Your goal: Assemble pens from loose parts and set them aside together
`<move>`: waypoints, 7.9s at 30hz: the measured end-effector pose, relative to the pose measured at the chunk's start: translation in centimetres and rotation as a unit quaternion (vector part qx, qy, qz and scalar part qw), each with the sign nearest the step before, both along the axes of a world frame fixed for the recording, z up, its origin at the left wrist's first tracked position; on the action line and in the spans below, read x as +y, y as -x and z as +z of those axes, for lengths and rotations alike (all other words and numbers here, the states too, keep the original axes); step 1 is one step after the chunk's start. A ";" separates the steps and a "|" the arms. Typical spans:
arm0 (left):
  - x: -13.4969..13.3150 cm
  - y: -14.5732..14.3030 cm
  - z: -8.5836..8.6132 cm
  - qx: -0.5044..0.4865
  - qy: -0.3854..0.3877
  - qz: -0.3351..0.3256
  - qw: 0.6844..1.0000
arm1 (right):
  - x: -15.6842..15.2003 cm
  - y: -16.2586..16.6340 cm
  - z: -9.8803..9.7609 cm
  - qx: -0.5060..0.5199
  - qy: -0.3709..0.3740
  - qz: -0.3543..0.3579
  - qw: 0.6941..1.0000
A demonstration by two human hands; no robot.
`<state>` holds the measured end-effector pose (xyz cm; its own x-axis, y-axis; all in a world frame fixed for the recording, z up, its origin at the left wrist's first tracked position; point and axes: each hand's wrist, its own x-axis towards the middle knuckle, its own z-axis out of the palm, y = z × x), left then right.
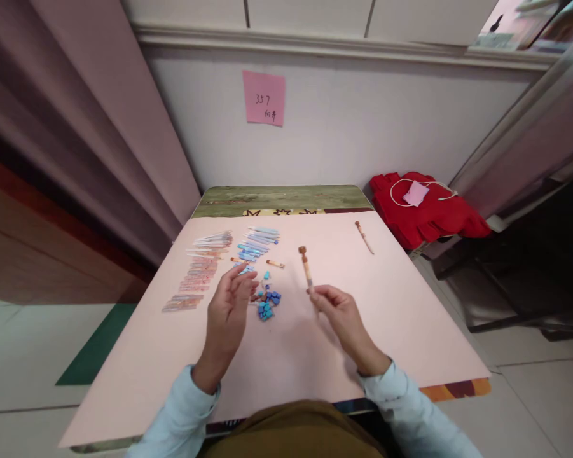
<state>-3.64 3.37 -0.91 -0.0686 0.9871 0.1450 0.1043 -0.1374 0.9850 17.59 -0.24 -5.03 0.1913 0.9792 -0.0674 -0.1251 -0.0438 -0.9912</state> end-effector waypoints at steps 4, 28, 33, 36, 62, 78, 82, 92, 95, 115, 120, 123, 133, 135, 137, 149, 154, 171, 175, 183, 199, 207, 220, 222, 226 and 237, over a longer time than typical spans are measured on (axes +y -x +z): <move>0.2 4.2 -4.4 0.120 0.039 0.069 0.990 | 3.9 -8.3 -1.4 -0.102 -0.029 -0.141 0.984; 0.4 7.6 -8.5 0.130 0.111 0.123 0.978 | 15.6 -23.3 -4.5 -0.479 0.209 -0.242 0.818; 0.4 7.6 -8.6 0.130 0.112 0.121 0.978 | 15.3 -22.8 -4.7 -0.502 0.210 -0.237 0.805; 0.3 7.4 -8.6 0.118 0.110 0.116 0.980 | 15.0 -22.6 -4.7 -0.510 0.210 -0.237 0.800; 5.7 7.6 -5.6 0.213 -0.076 0.099 0.969 | 10.2 1.5 -4.0 -0.329 -0.001 0.007 0.944; 15.5 8.4 -6.9 0.491 -0.127 -0.112 0.855 | 10.7 4.2 -6.1 -0.382 -0.005 -0.094 0.920; 15.7 8.5 -7.0 0.486 -0.118 -0.109 0.859 | 10.8 4.4 -6.0 -0.402 -0.014 -0.087 0.912; 11.1 5.3 -7.7 0.172 -0.108 0.217 0.955 | 13.3 3.4 -6.0 -0.348 -0.027 -0.070 0.935; 8.6 3.5 -9.1 0.080 -0.083 0.260 0.959 | 16.6 2.8 -5.3 -0.401 -0.032 -0.043 0.914; 8.5 2.9 -9.8 0.100 -0.090 0.184 0.974 | 21.8 3.6 -5.9 -0.542 -0.041 0.002 0.839; 8.4 2.9 -9.8 0.098 -0.090 0.180 0.975 | 21.5 3.5 -5.4 -0.530 -0.041 -0.010 0.847; 8.4 2.9 -9.7 0.102 -0.094 0.179 0.974 | 20.8 2.8 -4.9 -0.505 -0.039 -0.026 0.862; 8.3 2.8 -9.1 0.058 -0.069 0.162 0.983 | 16.4 1.8 -4.4 -0.265 0.009 -0.080 0.961; 8.0 2.5 -8.5 0.031 -0.058 0.144 0.987 | 14.7 2.6 -3.9 -0.207 0.017 -0.087 0.974; 7.7 1.8 -7.6 -0.007 -0.038 0.111 0.993 | 12.5 3.7 -3.2 -0.153 0.023 -0.079 0.985; 4.1 -1.8 -0.5 -0.263 0.063 0.051 0.961 | 3.2 8.5 -0.3 0.336 0.159 0.091 0.924; 3.8 -1.5 0.3 -0.259 0.048 0.071 0.962 | 2.5 8.4 -0.7 0.333 0.169 0.089 0.924; 0.2 -2.4 -0.1 -0.219 0.100 -0.048 0.969 | 1.5 7.3 -1.2 0.308 0.141 0.101 0.936; 1.1 0.4 0.4 -0.261 0.060 -0.001 0.963 | 2.2 5.5 -1.5 0.242 0.095 0.004 0.966; 2.3 4.1 -4.1 -0.355 0.119 -0.043 0.926 | 3.5 3.1 -1.8 0.088 0.006 -0.071 0.994; 1.5 2.8 -6.6 -0.404 0.195 -0.186 0.874 | 2.7 5.9 -4.1 -0.106 -0.041 -0.036 0.993; 0.6 2.7 -6.0 -0.359 0.237 -0.326 0.842 | 3.5 8.0 -3.2 -0.070 -0.097 0.062 0.991; 0.4 2.5 -6.0 -0.341 0.238 -0.317 0.853 | 3.0 7.1 -4.2 -0.095 -0.068 0.059 0.991; 0.3 2.5 -6.1 -0.337 0.240 -0.322 0.852 | 3.0 7.2 -4.3 -0.087 -0.066 0.057 0.992; 0.2 2.5 -6.3 -0.328 0.244 -0.333 0.850 | 3.0 7.4 -3.9 -0.051 -0.061 0.048 0.996; -0.1 1.1 -6.1 -0.242 0.211 -0.239 0.916 | 2.7 6.5 -2.0 0.039 -0.067 0.026 0.997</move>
